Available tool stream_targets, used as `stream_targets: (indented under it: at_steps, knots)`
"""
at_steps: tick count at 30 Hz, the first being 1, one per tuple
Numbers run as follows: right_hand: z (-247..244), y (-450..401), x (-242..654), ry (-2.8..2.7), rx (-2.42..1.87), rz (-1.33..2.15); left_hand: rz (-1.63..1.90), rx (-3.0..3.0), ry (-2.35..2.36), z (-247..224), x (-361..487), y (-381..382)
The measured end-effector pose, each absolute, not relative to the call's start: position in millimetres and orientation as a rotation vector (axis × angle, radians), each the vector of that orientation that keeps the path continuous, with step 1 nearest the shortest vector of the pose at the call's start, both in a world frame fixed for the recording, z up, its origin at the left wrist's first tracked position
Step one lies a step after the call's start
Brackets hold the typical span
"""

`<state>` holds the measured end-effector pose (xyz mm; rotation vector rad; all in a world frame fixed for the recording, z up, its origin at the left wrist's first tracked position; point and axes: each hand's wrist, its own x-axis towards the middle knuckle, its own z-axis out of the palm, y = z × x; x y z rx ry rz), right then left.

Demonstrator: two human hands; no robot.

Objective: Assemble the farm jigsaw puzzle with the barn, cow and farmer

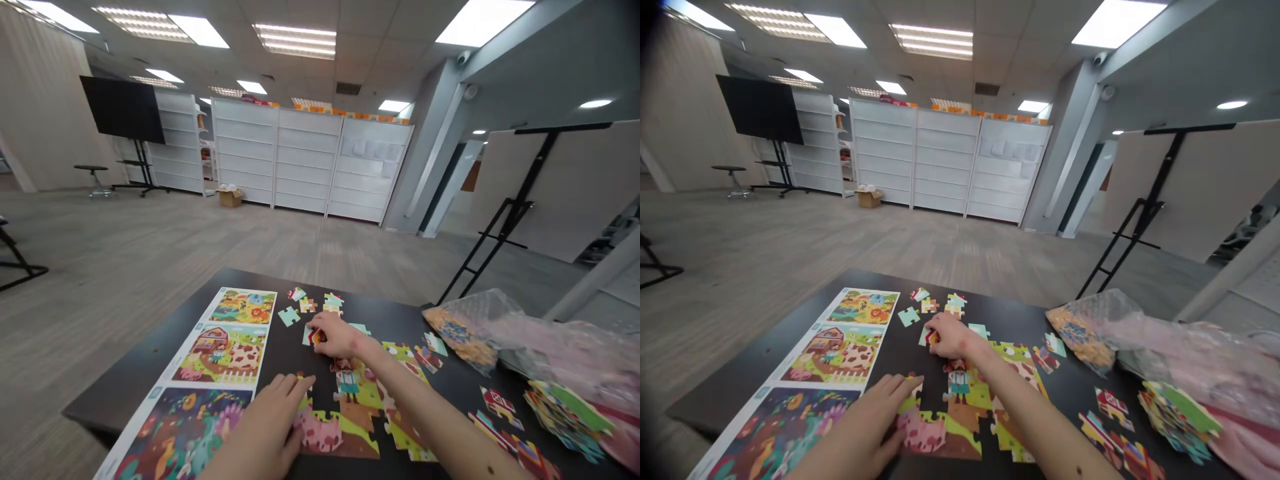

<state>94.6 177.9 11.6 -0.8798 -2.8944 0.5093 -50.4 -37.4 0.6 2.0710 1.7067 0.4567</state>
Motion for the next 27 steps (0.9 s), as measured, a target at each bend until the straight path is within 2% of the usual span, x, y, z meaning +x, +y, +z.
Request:
stream_targets:
  at_steps: [6, 11, 16, 20, 27]
  knots:
    - [23.3, 164.3, 93.2, -2.879, -0.982, 0.471, 0.501, 2.066, 1.695, 1.5, -50.5, -40.1]
    - [33.2, 116.4, 116.3, -2.727, -1.132, 0.443, 0.554, 2.051, 1.696, 1.4, -51.0, -39.4]
    - [16.4, 68.1, 132.7, -2.557, -1.357, 0.444, 0.580, 2.051, 1.674, 0.0, -50.8, -41.6]
    - [1.3, 64.5, 132.0, -2.443, -1.486, 0.514, 0.584, 2.037, 1.684, -1.7, -50.6, -43.4]
    - [1.1, 79.4, 139.7, -2.347, -1.314, 0.743, 0.540, 2.007, 1.677, 3.1, -51.7, -40.7]
